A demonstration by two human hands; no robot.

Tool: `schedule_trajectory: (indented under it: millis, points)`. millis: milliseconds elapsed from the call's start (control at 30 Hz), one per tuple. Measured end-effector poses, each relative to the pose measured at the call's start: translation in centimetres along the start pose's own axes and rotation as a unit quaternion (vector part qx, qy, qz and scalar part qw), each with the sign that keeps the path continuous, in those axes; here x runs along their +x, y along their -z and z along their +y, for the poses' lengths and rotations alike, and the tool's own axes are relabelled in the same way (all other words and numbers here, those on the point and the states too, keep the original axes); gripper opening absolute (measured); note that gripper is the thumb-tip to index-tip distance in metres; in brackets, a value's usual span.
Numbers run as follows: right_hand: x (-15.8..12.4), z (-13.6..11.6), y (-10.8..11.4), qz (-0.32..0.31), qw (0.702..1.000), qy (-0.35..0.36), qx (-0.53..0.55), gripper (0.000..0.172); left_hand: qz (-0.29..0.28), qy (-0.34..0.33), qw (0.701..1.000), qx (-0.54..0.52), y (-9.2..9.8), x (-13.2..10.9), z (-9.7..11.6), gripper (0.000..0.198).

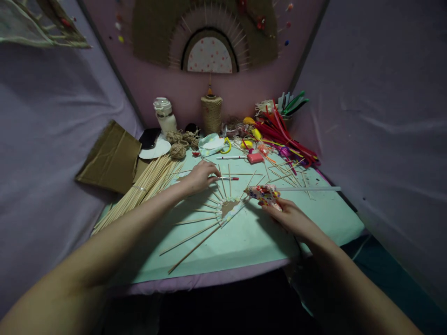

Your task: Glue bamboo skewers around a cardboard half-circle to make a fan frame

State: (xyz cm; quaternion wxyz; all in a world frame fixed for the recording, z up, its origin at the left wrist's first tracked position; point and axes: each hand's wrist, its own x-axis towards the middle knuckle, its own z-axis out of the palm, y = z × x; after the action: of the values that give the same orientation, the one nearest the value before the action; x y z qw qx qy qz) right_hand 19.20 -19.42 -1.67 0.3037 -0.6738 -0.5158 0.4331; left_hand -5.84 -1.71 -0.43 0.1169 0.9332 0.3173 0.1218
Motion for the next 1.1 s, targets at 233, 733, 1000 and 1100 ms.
schedule_trajectory:
  millis: [233,733,1000,1100]
  points:
    - [-0.7,0.2,0.8,0.041,0.997,-0.031,0.050,0.033,-0.026,0.048,0.998,0.022,0.1,-2.7,2.3,0.023]
    - [-0.9,1.4,1.5,0.137,0.970,0.037,0.197,0.033,-0.095,0.089,0.990,0.054,0.8,-5.2,4.4,0.030]
    - [-0.9,1.1,0.8,0.085,0.987,-0.011,0.138,0.033,-0.177,0.114,0.976,0.051,1.3,1.8,5.4,0.023]
    - [-0.7,1.8,0.7,0.056,0.992,-0.020,0.113,0.033,-0.224,0.122,0.966,0.047,0.6,4.5,6.1,0.022]
